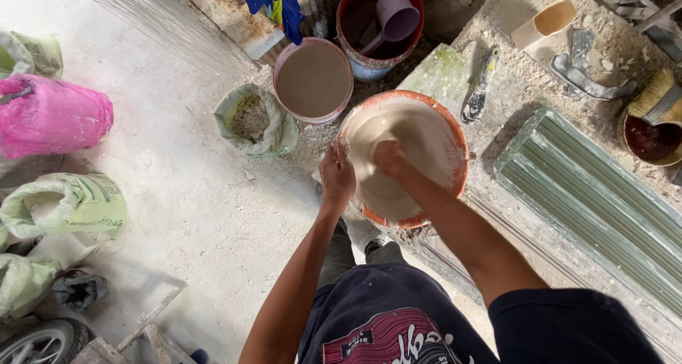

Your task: The person applies a white plaster slurry onto long decorative molded panels laid on a workshop table. They scoop slurry from a plastic bowl, spread it over the panel surface by hand and with a small trowel, then use a curved scraper to smooth the coating along the mold.

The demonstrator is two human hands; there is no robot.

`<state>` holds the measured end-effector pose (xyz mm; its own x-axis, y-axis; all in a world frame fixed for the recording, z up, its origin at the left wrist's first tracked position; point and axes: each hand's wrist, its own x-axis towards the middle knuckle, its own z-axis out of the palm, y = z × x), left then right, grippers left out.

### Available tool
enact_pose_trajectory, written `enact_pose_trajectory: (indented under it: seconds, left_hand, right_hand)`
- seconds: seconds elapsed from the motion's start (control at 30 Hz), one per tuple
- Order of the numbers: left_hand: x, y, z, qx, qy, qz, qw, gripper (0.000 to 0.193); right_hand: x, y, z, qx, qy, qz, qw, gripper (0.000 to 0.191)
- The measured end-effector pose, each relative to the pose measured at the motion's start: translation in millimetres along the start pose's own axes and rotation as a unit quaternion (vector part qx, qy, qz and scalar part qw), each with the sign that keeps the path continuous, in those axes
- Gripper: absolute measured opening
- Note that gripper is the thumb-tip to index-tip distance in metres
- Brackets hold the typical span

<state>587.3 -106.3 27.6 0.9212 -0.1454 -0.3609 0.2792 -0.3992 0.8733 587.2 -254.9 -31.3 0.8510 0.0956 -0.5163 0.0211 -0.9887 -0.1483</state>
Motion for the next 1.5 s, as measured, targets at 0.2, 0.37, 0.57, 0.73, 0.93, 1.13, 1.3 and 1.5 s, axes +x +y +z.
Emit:
enact_pose_trajectory:
  seconds: [0.2,0.37,0.57,0.73,0.93,1.13,1.3,1.5]
  left_hand:
    - [-0.4,-5.8,-0.5,-0.024,0.003,0.038,0.999,0.056]
    - [1.0,-1.5,0.4,-0.032,-0.005,0.042,0.999,0.055]
    - [3.1,6.7,-5.1,0.010,-0.001,0.056,0.998,0.055]
    - [3.2,14.5,-7.9,-0.004,-0.066,-0.042,0.997,0.062]
    - [10.6,1.0,-1.7,0.036,-0.034,0.024,0.998,0.071]
    - [18.4,-16.0,4.6,0.051,-0.012,0.065,0.996,0.065]
    - [16.3,-10.3,3.7,-0.066,-0.012,0.087,0.994,0.058]
    - [20.9,-12.6,8.8,-0.248,-0.077,0.062,0.964,0.053]
  right_hand:
    - [-71.6,4.3,30.9,0.004,-0.037,-0.160,0.986,0.041]
    - [-30.6,49.8,7.1,-0.032,-0.039,0.007,0.999,0.041]
    - [-22.8,-21.4,25.3,-0.002,-0.004,-0.113,0.994,0.040]
    - [-71.2,39.4,19.8,-0.029,-0.070,-0.099,0.992,0.040]
    - [-2.5,7.7,2.4,-0.018,-0.010,-0.005,1.000,0.040]
    - [-73.9,2.8,33.0,0.001,-0.039,-0.175,0.984,0.039]
    - [-115.6,87.1,0.1,0.001,-0.058,-0.103,0.993,0.039]
    - [0.2,75.6,-47.5,0.066,0.080,-0.056,0.993,0.039]
